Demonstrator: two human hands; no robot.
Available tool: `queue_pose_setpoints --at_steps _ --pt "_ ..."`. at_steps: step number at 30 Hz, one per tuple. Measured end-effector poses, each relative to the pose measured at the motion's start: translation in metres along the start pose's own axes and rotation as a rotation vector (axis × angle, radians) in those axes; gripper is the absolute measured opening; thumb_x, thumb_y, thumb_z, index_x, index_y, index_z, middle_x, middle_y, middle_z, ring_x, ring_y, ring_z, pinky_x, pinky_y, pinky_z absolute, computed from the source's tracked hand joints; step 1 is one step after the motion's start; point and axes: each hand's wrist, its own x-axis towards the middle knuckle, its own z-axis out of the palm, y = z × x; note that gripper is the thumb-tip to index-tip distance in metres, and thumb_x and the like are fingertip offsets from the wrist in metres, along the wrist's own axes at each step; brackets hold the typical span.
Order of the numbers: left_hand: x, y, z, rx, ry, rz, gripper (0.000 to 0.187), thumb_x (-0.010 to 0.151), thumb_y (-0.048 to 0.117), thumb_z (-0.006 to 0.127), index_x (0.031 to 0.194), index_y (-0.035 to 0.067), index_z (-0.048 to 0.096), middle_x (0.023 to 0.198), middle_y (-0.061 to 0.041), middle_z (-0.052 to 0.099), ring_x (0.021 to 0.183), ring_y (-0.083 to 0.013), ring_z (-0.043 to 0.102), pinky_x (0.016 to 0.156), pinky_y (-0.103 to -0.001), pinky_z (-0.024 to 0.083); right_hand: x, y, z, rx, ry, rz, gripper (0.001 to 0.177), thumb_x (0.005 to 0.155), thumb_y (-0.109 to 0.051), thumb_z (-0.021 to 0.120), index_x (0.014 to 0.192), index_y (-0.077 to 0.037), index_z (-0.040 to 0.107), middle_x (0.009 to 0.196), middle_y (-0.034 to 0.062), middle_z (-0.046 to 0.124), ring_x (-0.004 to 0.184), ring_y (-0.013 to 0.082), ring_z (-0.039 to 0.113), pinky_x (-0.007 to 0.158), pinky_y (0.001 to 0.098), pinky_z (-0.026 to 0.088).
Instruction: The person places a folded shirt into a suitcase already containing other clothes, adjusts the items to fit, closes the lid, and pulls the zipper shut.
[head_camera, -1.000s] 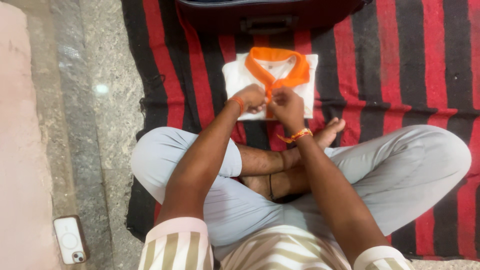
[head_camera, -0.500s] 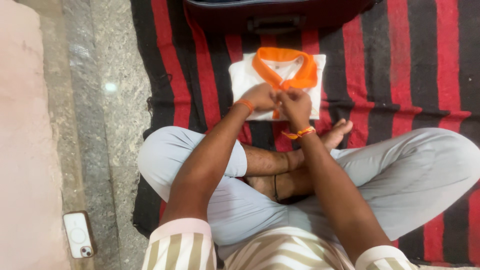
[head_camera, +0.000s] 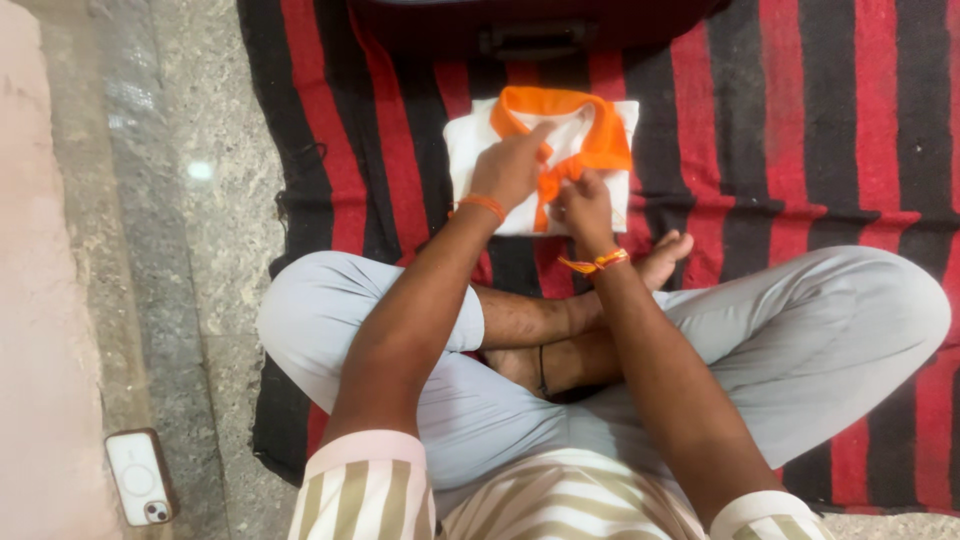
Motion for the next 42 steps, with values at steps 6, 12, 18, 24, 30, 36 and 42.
queue_pose_setpoints --at_steps 6,12,18,24,30,36,42 --pt "0.002 -0.013 0.003 0.112 0.113 0.045 0.026 0.092 0.008 0.059 0.116 0.014 0.068 0.103 -0.012 0.071 0.092 -0.0361 0.070 0.079 -0.047 0.054 -0.008 -0.015 0.007 -0.049 0.074 0.068 0.011 0.101 -0.018 0.060 0.104 -0.010 0.067 0.084 -0.0010 0.066 0.070 0.0082 0.063 0.060 0.0234 0.051" --pt "0.008 0.000 -0.016 0.092 0.000 -0.057 0.014 0.098 0.015 0.054 0.109 0.012 0.062 0.106 -0.013 0.070 0.095 -0.0363 0.069 0.080 -0.047 0.053 -0.013 -0.024 0.012 -0.062 0.131 0.080 0.010 0.096 -0.016 0.065 0.100 -0.007 0.066 0.082 0.0001 0.068 0.069 0.0102 0.067 0.059 0.0240 0.052" --pt "0.015 -0.002 -0.023 0.015 -0.040 -0.055 0.013 0.100 0.019 0.052 0.108 0.011 0.060 0.109 -0.013 0.071 0.099 -0.0377 0.068 0.084 -0.049 0.052 -0.014 -0.026 0.016 -0.111 0.133 0.004 0.011 0.095 -0.016 0.070 0.092 -0.006 0.067 0.078 0.0016 0.066 0.067 0.0106 0.066 0.056 0.0238 0.051" --pt "0.019 -0.007 -0.020 -0.182 -0.051 -0.134 0.013 0.098 0.015 0.056 0.109 0.011 0.061 0.103 -0.012 0.075 0.097 -0.0318 0.072 0.086 -0.043 0.055 -0.016 -0.028 0.018 -0.144 0.122 -0.031 0.016 0.098 -0.018 0.068 0.087 -0.006 0.065 0.076 0.0007 0.066 0.066 0.0082 0.064 0.054 0.0232 0.049" --pt "0.023 -0.020 -0.001 -0.426 -0.024 -0.163 0.036 0.096 0.005 0.048 0.131 0.007 0.045 0.101 -0.009 0.079 0.099 -0.0228 0.076 0.092 -0.034 0.056 -0.013 -0.015 0.018 -0.301 0.177 -0.359 0.023 0.099 -0.013 0.072 0.086 0.001 0.060 0.077 -0.0003 0.056 0.068 0.0072 0.052 0.058 0.0251 0.045" --pt "0.027 -0.058 0.027 -0.314 -0.003 -0.038 0.033 0.098 0.011 0.055 0.130 0.003 0.053 0.119 -0.022 0.072 0.107 -0.0332 0.071 0.093 -0.039 0.055 -0.019 -0.028 0.025 -0.497 0.316 -0.468 0.025 0.094 -0.016 0.074 0.111 0.001 0.068 0.080 0.0071 0.064 0.073 0.0160 0.059 0.070 0.0312 0.050" --pt "0.039 -0.070 0.041 -0.702 -0.115 -0.412 0.050 0.091 0.021 0.057 0.136 0.001 0.050 0.120 -0.025 0.068 0.096 -0.0387 0.073 0.083 -0.043 0.056 -0.045 -0.047 0.042 -0.968 0.225 -0.819 0.046 0.102 -0.028 0.069 0.132 0.004 0.055 0.133 0.0263 0.051 0.123 0.0460 0.050 0.108 0.0537 0.039"
